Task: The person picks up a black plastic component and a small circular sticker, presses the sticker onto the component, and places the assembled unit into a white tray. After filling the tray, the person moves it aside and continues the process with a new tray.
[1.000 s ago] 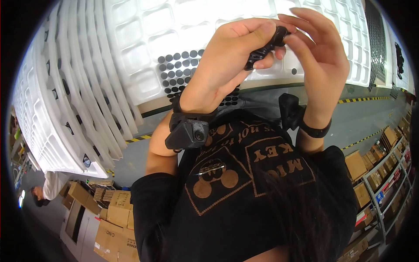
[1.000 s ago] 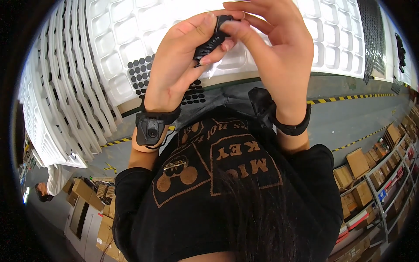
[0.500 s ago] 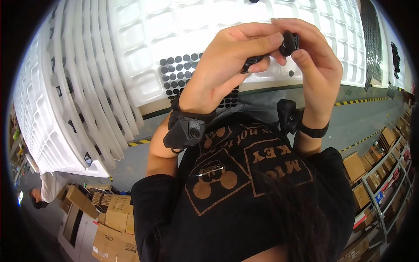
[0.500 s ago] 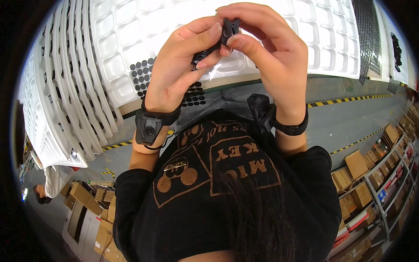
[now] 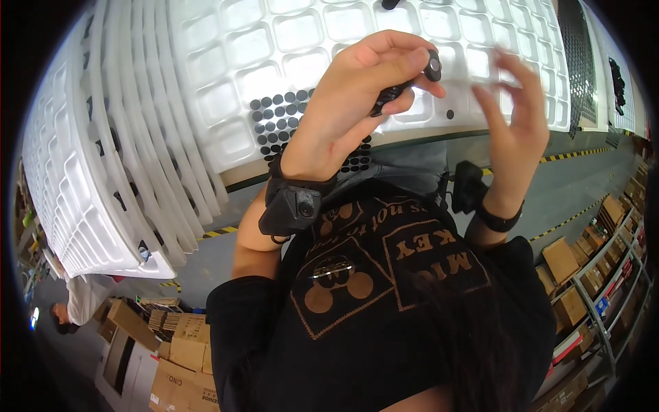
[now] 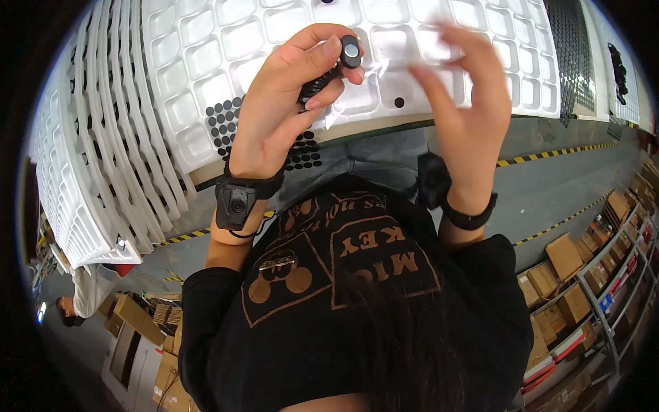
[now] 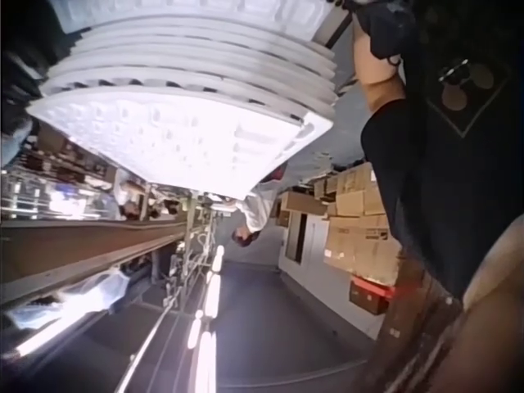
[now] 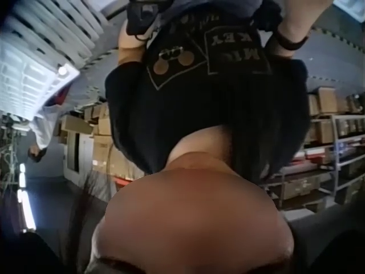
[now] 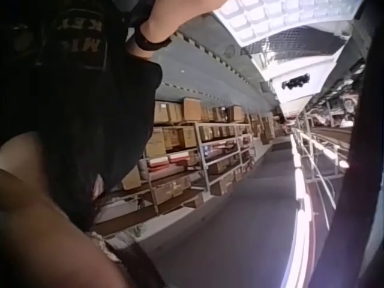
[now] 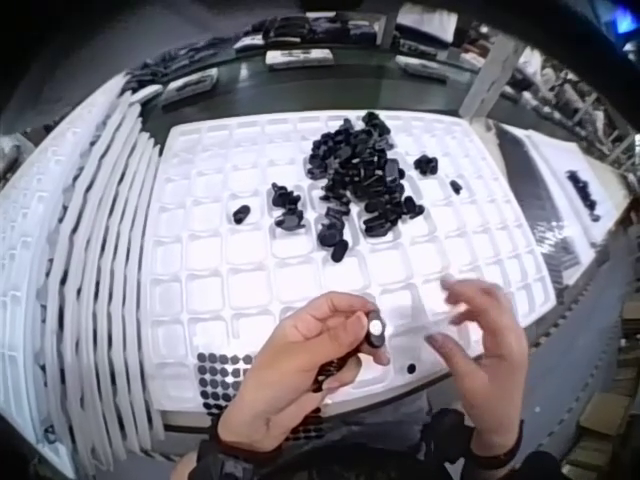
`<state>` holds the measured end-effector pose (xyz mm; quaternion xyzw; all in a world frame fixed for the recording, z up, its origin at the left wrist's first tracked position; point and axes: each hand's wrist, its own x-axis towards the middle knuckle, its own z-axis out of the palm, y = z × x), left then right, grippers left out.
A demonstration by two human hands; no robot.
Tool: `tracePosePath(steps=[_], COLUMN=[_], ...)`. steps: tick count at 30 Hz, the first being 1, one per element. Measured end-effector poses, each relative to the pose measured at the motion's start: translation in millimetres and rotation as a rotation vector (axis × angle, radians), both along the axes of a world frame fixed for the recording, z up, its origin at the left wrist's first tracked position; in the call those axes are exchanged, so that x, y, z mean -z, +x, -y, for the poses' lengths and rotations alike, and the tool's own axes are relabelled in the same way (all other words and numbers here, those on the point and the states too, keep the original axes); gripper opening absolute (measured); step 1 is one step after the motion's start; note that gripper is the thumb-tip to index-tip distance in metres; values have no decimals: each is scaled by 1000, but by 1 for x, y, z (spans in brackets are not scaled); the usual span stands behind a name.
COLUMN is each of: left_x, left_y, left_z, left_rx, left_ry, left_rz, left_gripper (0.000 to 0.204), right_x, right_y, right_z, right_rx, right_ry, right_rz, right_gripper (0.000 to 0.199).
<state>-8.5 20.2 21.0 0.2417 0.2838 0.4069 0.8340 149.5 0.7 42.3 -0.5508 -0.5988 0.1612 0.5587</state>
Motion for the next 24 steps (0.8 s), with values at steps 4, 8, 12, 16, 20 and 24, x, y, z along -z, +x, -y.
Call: tracePosePath(steps=[4, 8, 12, 16, 20, 24], left_x=[1, -1, 0, -5, -1, -5], left_y=[3, 11, 7, 8, 9, 3], left_z=[0, 0, 0, 2, 3, 2], left_rx=[-4, -83, 10, 13, -4, 75], left_ry=[46, 58, 46, 72, 96, 80], left_rz=[24, -8, 59, -27, -47, -19], left_gripper=[20, 20, 21, 23, 24, 24], right_x=[-2, 1, -1, -3, -7, -6], right_y=[14, 18, 27, 27, 10, -9], right_z=[25, 26, 23, 18, 10, 5], right_rx=[-192, -220, -292, -326, -257, -326], right_ry=[-448, -479, -532, -490, -252, -164], right_rz=[252, 407, 414, 205, 19, -42], right_gripper=[13, 11, 8, 6, 5, 8])
